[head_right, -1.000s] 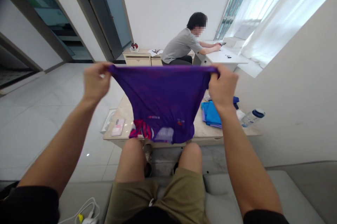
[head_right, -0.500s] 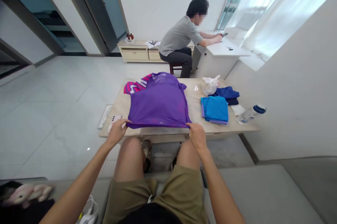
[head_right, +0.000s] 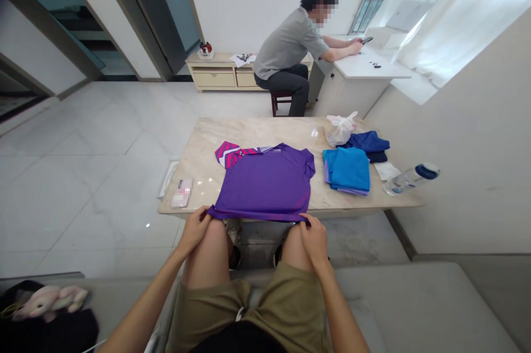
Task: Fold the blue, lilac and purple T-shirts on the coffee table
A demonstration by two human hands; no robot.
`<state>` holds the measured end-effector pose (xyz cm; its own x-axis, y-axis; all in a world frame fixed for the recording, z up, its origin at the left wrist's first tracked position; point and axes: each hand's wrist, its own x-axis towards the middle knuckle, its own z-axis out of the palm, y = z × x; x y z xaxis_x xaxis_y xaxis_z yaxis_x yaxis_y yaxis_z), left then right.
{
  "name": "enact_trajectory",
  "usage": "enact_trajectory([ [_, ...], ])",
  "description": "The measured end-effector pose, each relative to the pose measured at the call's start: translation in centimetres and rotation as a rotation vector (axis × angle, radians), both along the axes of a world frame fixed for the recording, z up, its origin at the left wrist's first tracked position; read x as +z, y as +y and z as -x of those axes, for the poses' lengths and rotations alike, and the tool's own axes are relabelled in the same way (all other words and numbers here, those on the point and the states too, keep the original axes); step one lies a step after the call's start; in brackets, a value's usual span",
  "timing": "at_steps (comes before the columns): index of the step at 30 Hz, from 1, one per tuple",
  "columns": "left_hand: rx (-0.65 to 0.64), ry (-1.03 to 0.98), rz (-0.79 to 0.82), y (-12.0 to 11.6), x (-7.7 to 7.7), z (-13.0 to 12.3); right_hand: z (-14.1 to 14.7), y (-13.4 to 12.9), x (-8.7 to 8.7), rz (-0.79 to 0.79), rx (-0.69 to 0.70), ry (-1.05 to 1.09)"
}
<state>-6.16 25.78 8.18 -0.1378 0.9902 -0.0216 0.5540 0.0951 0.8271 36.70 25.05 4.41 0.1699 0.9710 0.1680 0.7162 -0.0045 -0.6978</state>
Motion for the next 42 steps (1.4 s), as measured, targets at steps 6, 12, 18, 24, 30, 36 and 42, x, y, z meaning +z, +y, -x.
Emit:
enact_trajectory([
  [6,0.031,-0.047,0.020,0.3,0.3,-0.1,0.2,0.5,0.8,0.031,-0.025,0.036],
  [12,0.033,-0.097,0.021,0.4,0.2,0.1,0.3,0.6,1.0,0.011,-0.034,0.051],
  [18,0.058,0.155,-0.028,0.1,1.5,-0.5,0.4,0.4,0.8,-0.048,-0.035,0.006],
  [24,-0.431,0.435,-0.134,0.5,4.6,-11.4,1.9,0.9,2.2,-0.141,0.126,-0.125],
  [30,-0.597,0.347,0.101,2.4,4.3,-21.6,3.9,0.5,7.2,-0.256,0.297,-0.206],
  [36,-0.401,0.167,0.170,2.3,5.0,-19.7,5.0,-4.8,7.2,-0.392,-0.071,0.027],
  [42,-0.324,-0.371,0.258,-0.1,8.0,-18.5,9.3,-7.6,2.4,-0.100,0.112,0.160],
])
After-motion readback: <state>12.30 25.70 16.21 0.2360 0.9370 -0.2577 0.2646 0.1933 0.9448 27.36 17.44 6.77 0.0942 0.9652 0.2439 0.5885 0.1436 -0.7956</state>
